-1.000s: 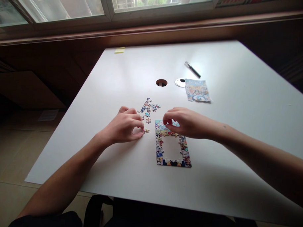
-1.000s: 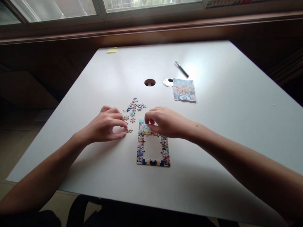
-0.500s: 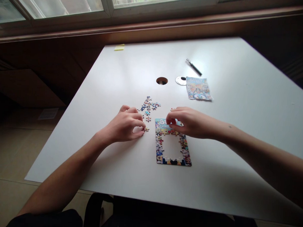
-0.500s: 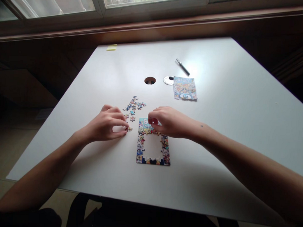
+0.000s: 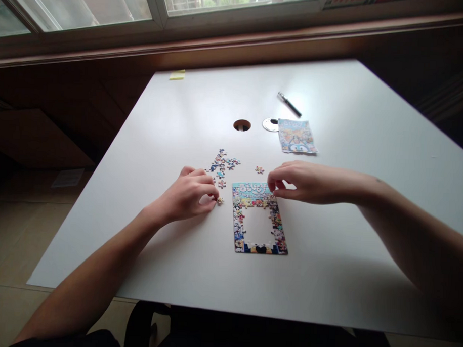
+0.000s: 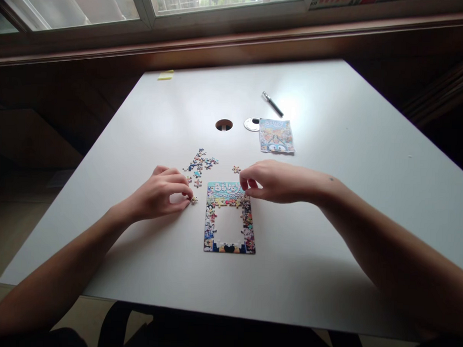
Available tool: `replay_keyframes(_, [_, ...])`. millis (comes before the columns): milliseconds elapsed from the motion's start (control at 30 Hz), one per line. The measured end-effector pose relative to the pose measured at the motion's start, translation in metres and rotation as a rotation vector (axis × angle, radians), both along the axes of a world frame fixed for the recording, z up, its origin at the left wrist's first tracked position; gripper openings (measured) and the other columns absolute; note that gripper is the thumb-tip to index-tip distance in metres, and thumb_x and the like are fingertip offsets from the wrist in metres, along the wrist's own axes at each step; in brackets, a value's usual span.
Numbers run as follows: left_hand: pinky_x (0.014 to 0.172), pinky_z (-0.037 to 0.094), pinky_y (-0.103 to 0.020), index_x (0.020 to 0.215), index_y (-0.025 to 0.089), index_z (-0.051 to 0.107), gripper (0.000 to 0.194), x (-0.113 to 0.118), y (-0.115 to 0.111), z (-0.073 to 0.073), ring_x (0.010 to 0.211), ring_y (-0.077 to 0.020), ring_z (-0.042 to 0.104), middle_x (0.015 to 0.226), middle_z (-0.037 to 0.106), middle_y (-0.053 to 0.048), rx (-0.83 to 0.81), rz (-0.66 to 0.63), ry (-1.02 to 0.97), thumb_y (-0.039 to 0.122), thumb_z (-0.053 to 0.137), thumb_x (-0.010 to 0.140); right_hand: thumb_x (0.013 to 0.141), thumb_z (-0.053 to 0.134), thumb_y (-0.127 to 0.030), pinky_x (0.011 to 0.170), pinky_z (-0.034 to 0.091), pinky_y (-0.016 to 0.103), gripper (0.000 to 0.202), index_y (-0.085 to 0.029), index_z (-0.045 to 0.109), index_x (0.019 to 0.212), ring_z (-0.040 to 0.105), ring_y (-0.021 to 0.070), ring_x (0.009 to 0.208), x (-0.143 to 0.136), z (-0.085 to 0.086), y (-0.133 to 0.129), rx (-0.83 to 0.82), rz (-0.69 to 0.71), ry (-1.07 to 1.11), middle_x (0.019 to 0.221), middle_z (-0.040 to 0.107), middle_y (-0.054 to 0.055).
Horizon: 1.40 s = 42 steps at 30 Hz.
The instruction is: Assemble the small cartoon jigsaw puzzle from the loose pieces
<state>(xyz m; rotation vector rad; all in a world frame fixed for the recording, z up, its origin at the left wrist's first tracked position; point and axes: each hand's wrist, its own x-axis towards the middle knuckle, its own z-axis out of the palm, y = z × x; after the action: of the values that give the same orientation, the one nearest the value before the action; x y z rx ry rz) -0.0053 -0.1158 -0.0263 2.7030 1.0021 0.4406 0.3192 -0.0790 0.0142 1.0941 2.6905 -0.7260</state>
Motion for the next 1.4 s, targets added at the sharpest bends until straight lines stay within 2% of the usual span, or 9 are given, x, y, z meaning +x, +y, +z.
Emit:
replay_keyframes(133, [0.092, 0.031, -0.038, 0.086, 0.026, 0.070, 0.010, 0.003, -0.001, -0.003, 0.090, -0.0161, 0.061, 0.089, 0.071, 0.002, 0.004, -0.001, -0.007, 0.021, 0.062, 0.088, 0.092, 0.053, -0.038, 0.065, 0.042, 0.031, 0.020, -0.025, 0.068, 0.094, 0.060, 0.0182, 0.076, 0.024, 0.000, 0.006, -0.026, -0.020, -0.047, 0.090, 0.068, 0.004])
replay_keyframes(233, [0.092, 0.034, -0.037, 0.088, 0.025, 0.070, 0.008, 0.007, -0.003, -0.003, 0.090, -0.0160, 0.062, 0.090, 0.071, 0.002, 0.017, -0.009, -0.037, 0.020, 0.063, 0.087, 0.091, 0.056, -0.036, 0.064, 0.042, 0.030, 0.018, -0.024, 0.069, 0.091, 0.060, 0.0169, 0.074, 0.028, 0.002, 0.007, -0.001, -0.023, -0.021, 0.086, 0.067, 0.003])
replay_keyframes(400, [0.087, 0.043, -0.033, 0.092, 0.022, 0.068, 0.010, 0.022, -0.012, -0.004, 0.090, -0.0158, 0.065, 0.091, 0.070, -0.001, 0.049, -0.010, -0.171, 0.016, 0.062, 0.086, 0.090, 0.060, -0.029, 0.065, 0.042, 0.027, 0.013, -0.022, 0.070, 0.085, 0.056, 0.0124, 0.069, 0.002, -0.001, -0.006, 0.035, 0.046, 0.226, 0.080, 0.065, 0.000])
replay_keyframes(533, [0.083, 0.047, -0.033, 0.092, 0.021, 0.068, 0.009, 0.034, -0.022, -0.007, 0.089, -0.0173, 0.065, 0.090, 0.070, -0.002, 0.121, 0.027, -0.232, 0.017, 0.064, 0.085, 0.089, 0.066, -0.028, 0.068, 0.044, 0.026, 0.012, -0.019, 0.073, 0.092, 0.055, 0.0116, 0.070, -0.024, -0.013, -0.022, 0.080, 0.043, 0.484, 0.080, 0.064, 0.001])
replay_keyframes(667, [0.082, 0.046, -0.034, 0.091, 0.021, 0.069, 0.008, 0.043, -0.029, -0.008, 0.084, -0.0172, 0.064, 0.087, 0.070, -0.001, 0.202, 0.060, -0.214, 0.019, 0.066, 0.084, 0.090, 0.066, -0.026, 0.070, 0.043, 0.027, 0.011, -0.018, 0.073, 0.089, 0.055, 0.0121, 0.069, -0.037, -0.025, -0.034, 0.159, 0.050, 0.588, 0.075, 0.063, 0.002])
replay_keyframes(933, [0.078, 0.043, -0.033, 0.087, 0.021, 0.069, 0.002, 0.048, -0.034, -0.007, 0.080, -0.0161, 0.062, 0.085, 0.071, -0.001, 0.255, 0.064, -0.194, 0.022, 0.066, 0.086, 0.086, 0.064, -0.018, 0.069, 0.042, 0.027, 0.010, -0.017, 0.071, 0.080, 0.054, 0.0123, 0.067, -0.045, -0.033, -0.041, 0.177, 0.021, 0.581, 0.073, 0.065, 0.002])
replay_keyframes(1133, [0.083, 0.043, -0.036, 0.092, 0.022, 0.070, 0.008, 0.039, -0.026, -0.010, 0.088, -0.0184, 0.062, 0.090, 0.071, -0.002, 0.231, 0.069, -0.198, 0.023, 0.067, 0.084, 0.081, 0.065, -0.017, 0.060, 0.038, 0.024, 0.009, -0.018, 0.068, 0.073, 0.051, 0.0108, 0.063, -0.033, -0.023, -0.031, 0.093, 0.006, 0.444, 0.069, 0.061, 0.000])
replay_keyframes(1233, [0.086, 0.042, -0.037, 0.089, 0.024, 0.070, 0.007, 0.033, -0.023, -0.012, 0.089, -0.0184, 0.060, 0.087, 0.071, 0.000, 0.193, 0.029, -0.176, 0.021, 0.066, 0.085, 0.080, 0.065, -0.017, 0.059, 0.038, 0.023, 0.009, -0.018, 0.068, 0.072, 0.050, 0.0096, 0.060, -0.030, -0.020, -0.028, 0.025, -0.002, 0.384, 0.068, 0.060, -0.001])
replay_keyframes(1400, [0.088, 0.040, -0.038, 0.097, 0.028, 0.072, 0.014, 0.032, -0.023, -0.014, 0.095, -0.0194, 0.059, 0.099, 0.073, 0.000, 0.173, -0.048, -0.132, 0.022, 0.066, 0.086, 0.079, 0.063, -0.014, 0.061, 0.039, 0.024, 0.009, -0.018, 0.070, 0.073, 0.051, 0.0106, 0.063, -0.036, -0.023, -0.032, 0.002, 0.007, 0.358, 0.070, 0.062, 0.000])
